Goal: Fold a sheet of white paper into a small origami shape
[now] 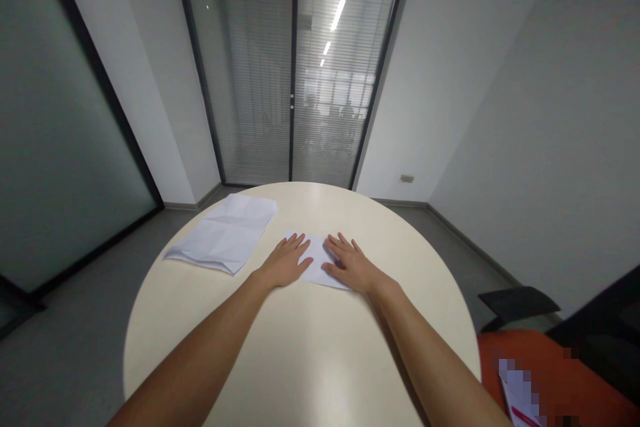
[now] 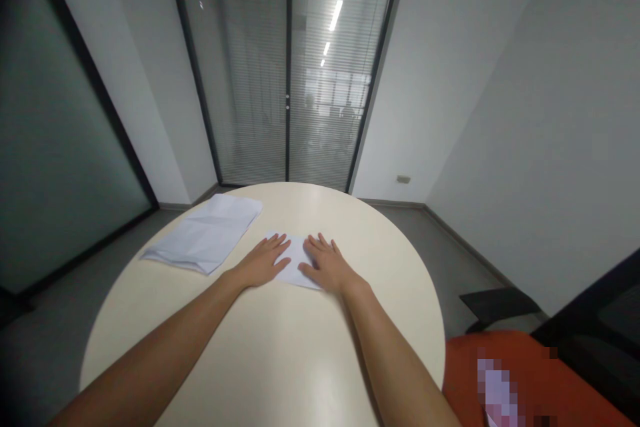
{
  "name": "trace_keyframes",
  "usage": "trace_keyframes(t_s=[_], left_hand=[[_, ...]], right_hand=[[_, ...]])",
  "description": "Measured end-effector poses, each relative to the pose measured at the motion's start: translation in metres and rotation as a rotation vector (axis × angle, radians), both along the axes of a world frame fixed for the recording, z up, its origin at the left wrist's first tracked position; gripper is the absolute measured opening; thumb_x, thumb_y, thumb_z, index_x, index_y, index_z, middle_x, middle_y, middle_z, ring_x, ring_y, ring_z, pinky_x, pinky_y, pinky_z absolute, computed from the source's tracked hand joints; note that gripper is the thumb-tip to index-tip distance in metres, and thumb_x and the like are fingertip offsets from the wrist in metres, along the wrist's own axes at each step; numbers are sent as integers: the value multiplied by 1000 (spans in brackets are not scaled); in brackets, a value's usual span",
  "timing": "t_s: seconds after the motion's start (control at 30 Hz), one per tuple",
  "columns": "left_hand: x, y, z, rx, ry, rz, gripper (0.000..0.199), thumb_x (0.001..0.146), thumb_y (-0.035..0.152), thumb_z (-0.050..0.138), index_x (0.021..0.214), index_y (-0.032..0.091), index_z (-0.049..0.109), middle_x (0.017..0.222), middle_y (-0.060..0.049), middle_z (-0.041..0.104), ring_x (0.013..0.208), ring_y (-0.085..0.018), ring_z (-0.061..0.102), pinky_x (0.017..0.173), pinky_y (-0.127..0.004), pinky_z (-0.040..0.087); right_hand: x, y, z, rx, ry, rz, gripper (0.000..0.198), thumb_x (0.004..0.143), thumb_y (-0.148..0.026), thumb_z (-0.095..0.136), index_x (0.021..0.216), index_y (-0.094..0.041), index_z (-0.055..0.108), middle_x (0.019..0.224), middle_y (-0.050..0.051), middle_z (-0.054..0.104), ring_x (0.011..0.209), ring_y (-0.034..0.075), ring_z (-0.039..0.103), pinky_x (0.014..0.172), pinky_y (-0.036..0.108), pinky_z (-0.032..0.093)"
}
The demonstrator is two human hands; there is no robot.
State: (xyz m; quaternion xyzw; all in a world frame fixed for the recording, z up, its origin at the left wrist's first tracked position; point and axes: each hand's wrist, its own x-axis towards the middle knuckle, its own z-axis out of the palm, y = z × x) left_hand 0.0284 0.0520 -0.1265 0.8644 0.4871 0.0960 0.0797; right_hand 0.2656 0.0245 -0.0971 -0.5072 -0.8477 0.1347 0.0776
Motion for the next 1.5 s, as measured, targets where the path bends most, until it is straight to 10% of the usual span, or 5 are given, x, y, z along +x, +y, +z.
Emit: trace_keyframes(t_s=[0.47,0.97,1.27,1.5], left_hand=[[7,-7,2,89,-47,-13,56,101,47,37,149,20,44,158,-10,41,148,-28,33,122,-46,20],[0,-6,7,-85,6,-28,78,97,64,34,157,15,30,166,-12,16,154,-30,11,124,-46,13],[-3,-5,5,-51,-18,-118,73,96,60,40,156,19,33,166,-11,19,154,-28,15,124,-46,14],[-2,-5,6,-29,-17,-102,65,99,58,35,154,23,37,165,-7,24,153,-26,19,124,-47,16]], right_hand=[[13,-1,13,-253,0,-7,117,68,-84,63,160,-24,22,167,10,12,154,36,1,120,62,-8],[41,1,25,-399,-77,-9,128,59,-78,75,161,-27,16,168,6,2,153,38,-8,120,64,-7],[19,1,13,-124,46,21,100,80,-83,51,156,-21,35,166,10,19,154,35,6,123,59,3],[16,5,5,-185,34,37,112,74,-84,58,160,-21,23,167,11,16,154,36,5,123,59,1]])
